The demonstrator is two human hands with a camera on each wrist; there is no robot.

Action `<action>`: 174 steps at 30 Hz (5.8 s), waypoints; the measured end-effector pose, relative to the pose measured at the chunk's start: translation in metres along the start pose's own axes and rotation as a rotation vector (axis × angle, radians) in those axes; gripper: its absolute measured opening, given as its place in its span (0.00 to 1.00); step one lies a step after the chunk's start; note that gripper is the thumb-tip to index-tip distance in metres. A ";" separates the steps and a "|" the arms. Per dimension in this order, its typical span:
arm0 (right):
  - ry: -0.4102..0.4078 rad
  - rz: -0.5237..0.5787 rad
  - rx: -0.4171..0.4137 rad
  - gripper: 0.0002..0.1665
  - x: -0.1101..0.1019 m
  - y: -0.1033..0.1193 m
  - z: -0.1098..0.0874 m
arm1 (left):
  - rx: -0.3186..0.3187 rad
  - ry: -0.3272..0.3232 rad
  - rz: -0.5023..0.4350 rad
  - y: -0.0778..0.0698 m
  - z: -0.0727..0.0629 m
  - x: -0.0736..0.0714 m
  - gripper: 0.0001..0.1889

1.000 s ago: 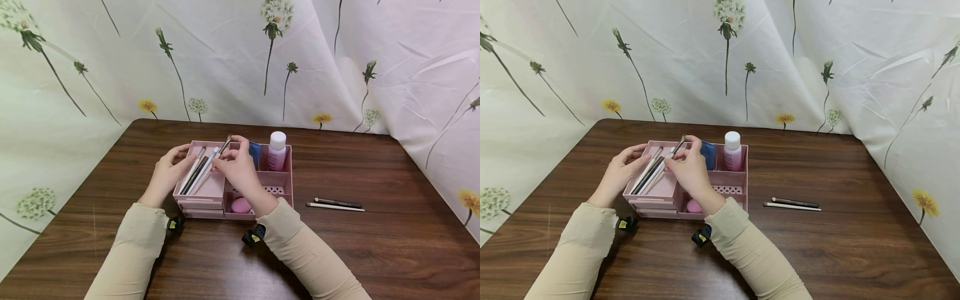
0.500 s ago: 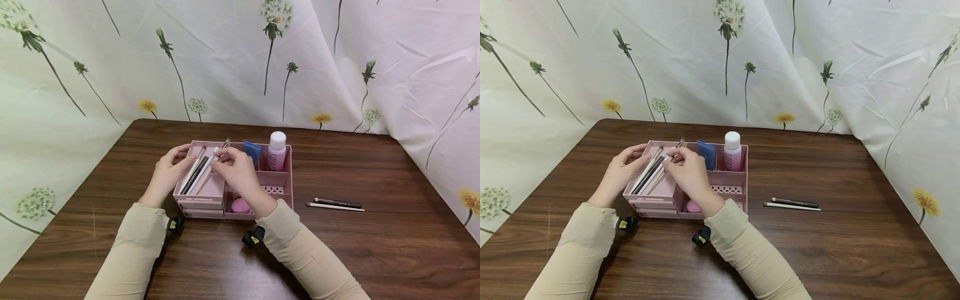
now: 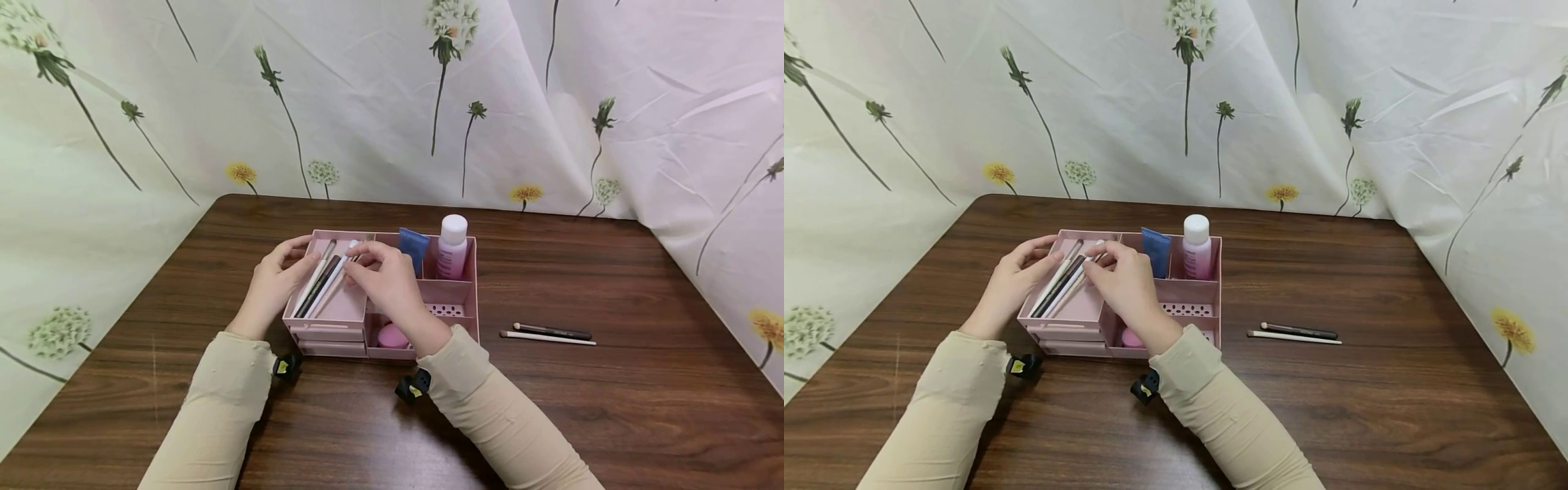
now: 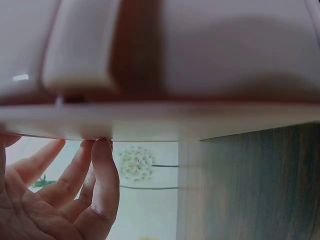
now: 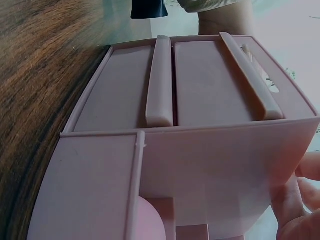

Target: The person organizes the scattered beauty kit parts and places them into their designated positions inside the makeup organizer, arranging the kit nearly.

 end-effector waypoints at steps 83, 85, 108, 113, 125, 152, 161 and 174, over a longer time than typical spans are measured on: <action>0.067 0.279 -0.170 0.12 -0.098 -0.011 -0.075 | 0.025 -0.003 -0.005 0.002 0.000 0.002 0.27; 0.061 0.260 -0.175 0.11 -0.100 -0.014 -0.074 | 0.025 -0.002 -0.005 0.001 0.000 0.003 0.27; 0.156 -0.142 -0.064 0.12 -0.154 -0.013 -0.044 | 0.005 -0.008 -0.003 0.001 0.000 0.001 0.27; 0.214 -0.195 -0.059 0.13 -0.168 -0.015 -0.037 | 0.004 -0.004 -0.003 0.002 0.000 0.000 0.27; 0.388 -0.243 -0.012 0.13 -0.200 -0.032 -0.025 | 0.024 -0.009 -0.009 0.003 0.000 0.001 0.27; 0.561 -0.358 0.128 0.20 -0.221 -0.083 -0.010 | 0.019 -0.010 -0.009 0.002 0.000 0.001 0.28; 0.575 -0.402 0.187 0.20 -0.221 -0.096 -0.006 | 0.027 -0.020 -0.015 0.002 0.001 0.001 0.27; 0.605 -0.412 0.251 0.20 -0.223 -0.117 -0.003 | 0.027 -0.024 -0.011 0.002 0.002 0.002 0.27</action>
Point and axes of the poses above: each hand's wrist, its own z-axis towards the middle knuckle, its own x-axis out of the palm, y = z × x, the point moved 3 cm from there along z, towards the middle knuckle, and after that the axes turned 8 degrees about -y, right-handed, at the moved point
